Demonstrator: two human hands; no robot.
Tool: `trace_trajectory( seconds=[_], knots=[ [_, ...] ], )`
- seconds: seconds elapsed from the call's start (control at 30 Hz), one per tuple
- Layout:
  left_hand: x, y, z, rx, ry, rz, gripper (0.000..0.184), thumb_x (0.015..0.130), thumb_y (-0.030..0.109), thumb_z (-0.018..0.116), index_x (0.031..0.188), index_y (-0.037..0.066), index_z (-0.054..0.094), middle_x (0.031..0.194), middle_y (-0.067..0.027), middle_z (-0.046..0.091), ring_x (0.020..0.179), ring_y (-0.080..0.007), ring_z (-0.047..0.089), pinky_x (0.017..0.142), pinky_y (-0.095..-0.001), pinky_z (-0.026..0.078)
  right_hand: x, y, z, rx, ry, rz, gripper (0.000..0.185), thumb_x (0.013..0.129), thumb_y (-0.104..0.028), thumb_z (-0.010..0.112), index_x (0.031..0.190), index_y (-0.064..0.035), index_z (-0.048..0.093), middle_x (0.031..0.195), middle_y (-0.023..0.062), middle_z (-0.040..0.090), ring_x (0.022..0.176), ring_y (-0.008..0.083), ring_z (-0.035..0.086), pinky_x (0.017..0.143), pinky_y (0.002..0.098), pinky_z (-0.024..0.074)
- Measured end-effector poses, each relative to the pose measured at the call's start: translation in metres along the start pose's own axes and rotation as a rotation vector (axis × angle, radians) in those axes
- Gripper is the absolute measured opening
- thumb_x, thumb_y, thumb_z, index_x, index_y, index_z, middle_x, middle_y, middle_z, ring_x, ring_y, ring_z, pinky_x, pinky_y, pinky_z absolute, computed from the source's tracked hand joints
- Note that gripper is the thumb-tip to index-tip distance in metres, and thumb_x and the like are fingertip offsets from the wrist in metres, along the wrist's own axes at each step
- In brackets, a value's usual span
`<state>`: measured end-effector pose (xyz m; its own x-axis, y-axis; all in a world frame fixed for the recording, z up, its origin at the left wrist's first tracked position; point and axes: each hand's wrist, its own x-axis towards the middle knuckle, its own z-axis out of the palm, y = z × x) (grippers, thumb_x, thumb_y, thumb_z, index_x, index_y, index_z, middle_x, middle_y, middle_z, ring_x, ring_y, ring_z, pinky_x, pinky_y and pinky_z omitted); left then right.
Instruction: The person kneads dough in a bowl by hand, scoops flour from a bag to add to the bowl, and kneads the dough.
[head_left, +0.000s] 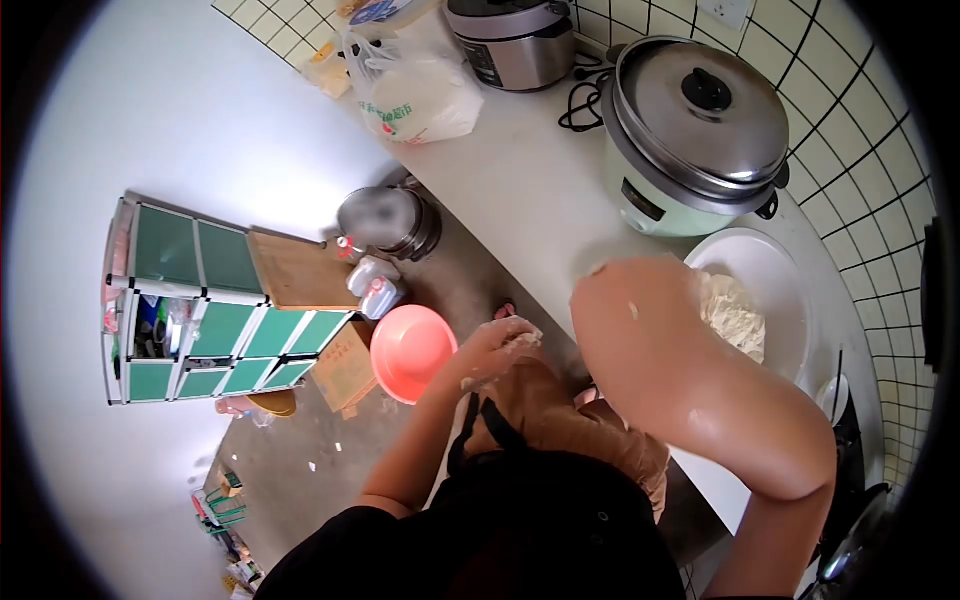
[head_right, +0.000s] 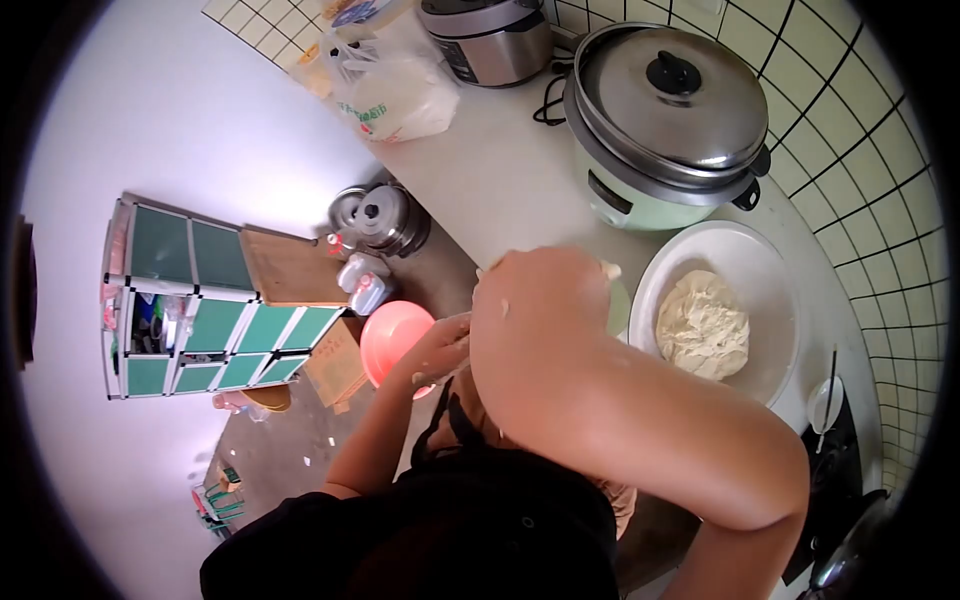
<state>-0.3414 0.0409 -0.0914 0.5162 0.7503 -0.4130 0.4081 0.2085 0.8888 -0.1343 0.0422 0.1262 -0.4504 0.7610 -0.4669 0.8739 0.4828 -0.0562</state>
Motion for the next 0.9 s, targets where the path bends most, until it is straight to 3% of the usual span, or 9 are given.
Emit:
trace_trajectory(
  seconds=[0.17, 0.27, 0.37, 0.4, 0.5, 0.6, 0.7, 0.8, 0.9],
  knots=[
    [0.004, -0.026, -0.082, -0.007, 0.019, -0.094, 0.027, 0.092, 0.017, 0.046, 0.107, -0.003, 0.056, 0.099, -0.0086, 0.060, 0.098, -0.0178, 0.055, 0.088, -0.0300, 0.042, 0.120, 0.003, -0.015, 0.026, 0.015, 0.147, 0.012, 0.069, -0.015, 0.065, 0.080, -0.0100, 0.068, 0.081, 0.0068, 0.064, 0.076, 0.0208, 0.065, 0.058, 0.0302, 0.0483],
    [0.012, -0.047, -0.143, 0.002, 0.094, -0.113, 0.026, 0.092, 0.018, 0.047, 0.106, -0.002, 0.057, 0.098, -0.0089, 0.061, 0.094, -0.0178, 0.057, 0.085, -0.0296, 0.044, 0.208, 0.004, -0.042, 0.129, 0.037, 0.137, 0.015, 0.073, -0.018, 0.061, 0.080, -0.0068, 0.067, 0.085, 0.0111, 0.064, 0.077, 0.0255, 0.064, 0.063, 0.0330, 0.0495],
    [0.025, -0.057, -0.213, 0.057, 0.139, -0.107, 0.025, 0.090, 0.016, 0.049, 0.105, -0.001, 0.058, 0.096, -0.0107, 0.063, 0.091, -0.0189, 0.059, 0.082, -0.0297, 0.045, 0.317, 0.022, -0.045, 0.298, 0.400, -0.091, 0.020, 0.077, -0.018, 0.055, 0.074, 0.0000, 0.063, 0.075, 0.0187, 0.062, 0.068, 0.0303, 0.061, 0.066, 0.0376, 0.0485],
    [0.028, -0.055, -0.236, 0.086, 0.158, -0.102, 0.025, 0.089, 0.016, 0.050, 0.104, -0.002, 0.058, 0.096, -0.0112, 0.063, 0.091, -0.0193, 0.059, 0.081, -0.0299, 0.046, 0.348, 0.022, -0.066, 0.441, 0.323, 0.005, 0.024, 0.081, -0.019, 0.051, 0.077, 0.0020, 0.061, 0.075, 0.0187, 0.061, 0.069, 0.0280, 0.059, 0.067, 0.0351, 0.0469],
    [0.038, -0.079, -0.293, -0.007, 0.266, -0.118, 0.025, 0.088, 0.019, 0.052, 0.102, 0.000, 0.058, 0.092, -0.0101, 0.061, 0.088, -0.0215, 0.058, 0.080, -0.0318, 0.045, 0.441, 0.038, -0.089, 0.910, 0.379, 0.050, 0.020, 0.080, -0.016, 0.051, 0.079, 0.0019, 0.060, 0.074, 0.0180, 0.060, 0.065, 0.0271, 0.056, 0.066, 0.0336, 0.0458],
    [0.045, -0.092, -0.344, -0.072, 0.323, -0.131, 0.024, 0.087, 0.019, 0.052, 0.102, 0.001, 0.058, 0.091, -0.0099, 0.061, 0.086, -0.0205, 0.058, 0.078, -0.0318, 0.045, 0.515, 0.038, -0.106, 1.100, 0.479, 0.131, 0.015, 0.078, -0.011, 0.052, 0.083, 0.0007, 0.060, 0.074, 0.0165, 0.060, 0.065, 0.0257, 0.055, 0.065, 0.0311, 0.0452],
    [0.056, -0.098, -0.376, -0.127, 0.288, -0.152, 0.024, 0.088, 0.019, 0.052, 0.102, 0.001, 0.058, 0.091, -0.0098, 0.060, 0.086, -0.0195, 0.057, 0.077, -0.0311, 0.045, 0.580, 0.042, -0.100, 0.624, 0.587, 0.095, 0.015, 0.075, -0.007, 0.054, 0.087, 0.0000, 0.061, 0.078, 0.0170, 0.062, 0.069, 0.0277, 0.059, 0.065, 0.0326, 0.0472],
    [0.065, -0.097, -0.392, -0.050, 0.296, -0.125, 0.023, 0.089, 0.017, 0.050, 0.098, -0.002, 0.059, 0.093, -0.0102, 0.062, 0.088, -0.0193, 0.059, 0.079, -0.0305, 0.046, 0.655, 0.058, -0.067, 0.337, 0.614, 0.025, 0.018, 0.073, -0.008, 0.056, 0.089, -0.0004, 0.061, 0.082, 0.0185, 0.063, 0.075, 0.0305, 0.062, 0.067, 0.0355, 0.0491],
    [0.068, -0.093, -0.400, -0.133, 0.276, -0.182, 0.024, 0.089, 0.018, 0.050, 0.099, -0.002, 0.059, 0.094, -0.0101, 0.062, 0.088, -0.0192, 0.059, 0.079, -0.0310, 0.046, 0.728, 0.078, -0.011, 0.160, 0.545, 0.015, 0.015, 0.075, -0.010, 0.055, 0.081, -0.0004, 0.064, 0.089, 0.0209, 0.063, 0.083, 0.0350, 0.061, 0.076, 0.0390, 0.0486]
  ],
)
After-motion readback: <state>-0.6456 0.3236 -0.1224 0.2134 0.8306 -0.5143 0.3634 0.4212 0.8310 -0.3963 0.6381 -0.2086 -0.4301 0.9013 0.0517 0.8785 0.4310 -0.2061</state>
